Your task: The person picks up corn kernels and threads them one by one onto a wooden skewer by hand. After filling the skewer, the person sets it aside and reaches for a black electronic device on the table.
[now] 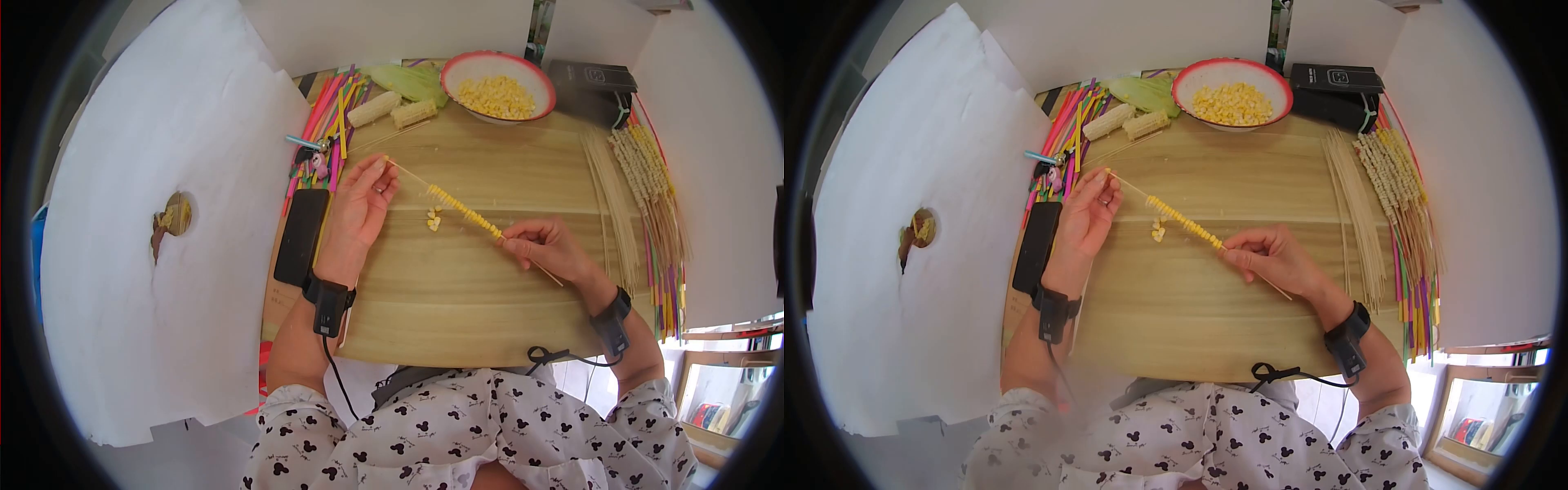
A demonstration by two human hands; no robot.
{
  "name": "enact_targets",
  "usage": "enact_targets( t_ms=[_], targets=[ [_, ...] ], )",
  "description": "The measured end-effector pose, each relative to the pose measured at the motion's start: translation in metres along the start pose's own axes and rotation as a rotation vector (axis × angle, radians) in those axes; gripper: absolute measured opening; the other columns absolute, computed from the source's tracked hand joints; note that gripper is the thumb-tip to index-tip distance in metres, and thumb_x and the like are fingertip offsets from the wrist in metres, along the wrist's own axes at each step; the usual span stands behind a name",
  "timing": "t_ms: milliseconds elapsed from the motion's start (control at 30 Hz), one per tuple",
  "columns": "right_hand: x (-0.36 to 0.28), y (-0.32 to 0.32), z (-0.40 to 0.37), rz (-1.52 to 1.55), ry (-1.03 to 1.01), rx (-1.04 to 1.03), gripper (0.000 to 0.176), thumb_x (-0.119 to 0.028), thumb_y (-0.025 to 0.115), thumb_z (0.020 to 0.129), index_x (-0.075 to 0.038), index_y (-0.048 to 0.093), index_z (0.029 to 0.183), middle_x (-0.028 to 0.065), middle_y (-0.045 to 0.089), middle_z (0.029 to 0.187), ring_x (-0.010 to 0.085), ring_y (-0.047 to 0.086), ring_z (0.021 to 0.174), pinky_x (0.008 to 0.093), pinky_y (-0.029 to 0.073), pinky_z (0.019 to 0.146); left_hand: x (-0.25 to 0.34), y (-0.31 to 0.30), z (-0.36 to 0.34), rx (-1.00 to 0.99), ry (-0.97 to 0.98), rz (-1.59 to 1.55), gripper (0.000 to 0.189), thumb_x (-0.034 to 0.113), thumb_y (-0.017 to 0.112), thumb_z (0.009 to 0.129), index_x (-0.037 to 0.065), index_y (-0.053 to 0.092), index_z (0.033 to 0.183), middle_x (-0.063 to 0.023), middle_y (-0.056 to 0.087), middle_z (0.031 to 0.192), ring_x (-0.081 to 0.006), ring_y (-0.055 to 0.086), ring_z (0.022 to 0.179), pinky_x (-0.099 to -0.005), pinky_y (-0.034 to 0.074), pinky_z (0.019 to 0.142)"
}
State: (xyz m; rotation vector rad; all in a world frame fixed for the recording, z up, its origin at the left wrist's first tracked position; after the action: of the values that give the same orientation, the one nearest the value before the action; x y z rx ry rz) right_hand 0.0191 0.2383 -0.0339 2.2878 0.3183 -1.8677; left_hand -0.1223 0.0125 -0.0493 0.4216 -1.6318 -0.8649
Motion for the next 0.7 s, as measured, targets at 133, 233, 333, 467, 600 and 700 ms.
enact_targets(
  t_ms=[133, 233, 333, 467, 600, 700],
  targets=[
    [-0.004, 0.0, -0.001, -0.03, 0.017, 0.001, 0.013, -0.011, 0.063, 0.093, -0.001, 0.067, 0.1, -0.0033, 0.06, 0.071, 0.0024, 0.05, 0.058, 0.0169, 0.039, 0.052, 0.003, 0.001, 0.001, 0.006, 0.02, 0.022, 0.018, 0.006, 0.062, 0.091, 0.0, 0.061, 0.108, -0.0075, 0.065, 0.095, -0.0158, 0.063, 0.087, -0.0278, 0.054, 0.079],
    [-0.003, -0.001, -0.002, -0.039, 0.018, 0.011, 0.013, -0.011, 0.062, 0.093, -0.001, 0.066, 0.099, -0.0036, 0.059, 0.071, 0.0023, 0.05, 0.058, 0.0169, 0.039, 0.052, 0.005, 0.002, 0.001, 0.009, 0.042, 0.048, 0.018, 0.005, 0.063, 0.09, 0.0, 0.062, 0.107, -0.0082, 0.065, 0.095, -0.016, 0.064, 0.086, -0.0275, 0.053, 0.079],
    [-0.007, 0.0, -0.002, -0.056, 0.019, 0.005, 0.012, -0.011, 0.062, 0.093, -0.001, 0.067, 0.099, -0.0038, 0.059, 0.071, 0.0022, 0.05, 0.058, 0.017, 0.038, 0.052, 0.009, 0.001, 0.0, 0.031, 0.089, 0.106, 0.018, 0.004, 0.064, 0.089, -0.001, 0.062, 0.106, -0.009, 0.065, 0.095, -0.0163, 0.064, 0.086, -0.0274, 0.053, 0.08],
    [-0.006, 0.0, -0.002, -0.061, 0.013, 0.006, 0.012, -0.011, 0.062, 0.093, -0.001, 0.066, 0.099, -0.0039, 0.059, 0.07, 0.0023, 0.05, 0.058, 0.0172, 0.039, 0.052, 0.013, 0.003, 0.0, 0.023, 0.165, 0.157, 0.017, 0.002, 0.065, 0.088, -0.002, 0.062, 0.105, -0.0095, 0.065, 0.095, -0.017, 0.063, 0.086, -0.0276, 0.052, 0.081],
    [-0.006, -0.001, -0.002, -0.048, 0.004, 0.002, 0.012, -0.011, 0.062, 0.093, -0.001, 0.067, 0.099, -0.0039, 0.058, 0.07, 0.0023, 0.05, 0.058, 0.0174, 0.039, 0.052, 0.015, 0.006, -0.001, 0.025, 0.172, 0.163, 0.017, 0.003, 0.067, 0.087, -0.001, 0.063, 0.103, -0.0084, 0.066, 0.096, -0.016, 0.064, 0.086, -0.0264, 0.052, 0.08],
    [-0.006, -0.001, -0.003, -0.072, 0.001, 0.005, 0.012, -0.01, 0.062, 0.093, -0.001, 0.067, 0.1, -0.0038, 0.058, 0.07, 0.0026, 0.05, 0.058, 0.0177, 0.039, 0.053, 0.015, 0.006, -0.001, 0.031, 0.181, 0.169, 0.017, 0.003, 0.067, 0.087, -0.001, 0.063, 0.103, -0.0083, 0.066, 0.095, -0.0159, 0.064, 0.086, -0.0268, 0.052, 0.08]
  ],
)
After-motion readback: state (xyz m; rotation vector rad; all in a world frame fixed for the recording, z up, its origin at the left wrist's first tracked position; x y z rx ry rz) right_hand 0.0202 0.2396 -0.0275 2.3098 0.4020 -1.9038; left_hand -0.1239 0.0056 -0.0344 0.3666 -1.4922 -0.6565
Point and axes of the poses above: each hand's wrist, its own z-axis towards the middle knuckle, its own y-axis out of the palm, x = y × z, the point moved 10 cm from there along z, towards the middle knuckle
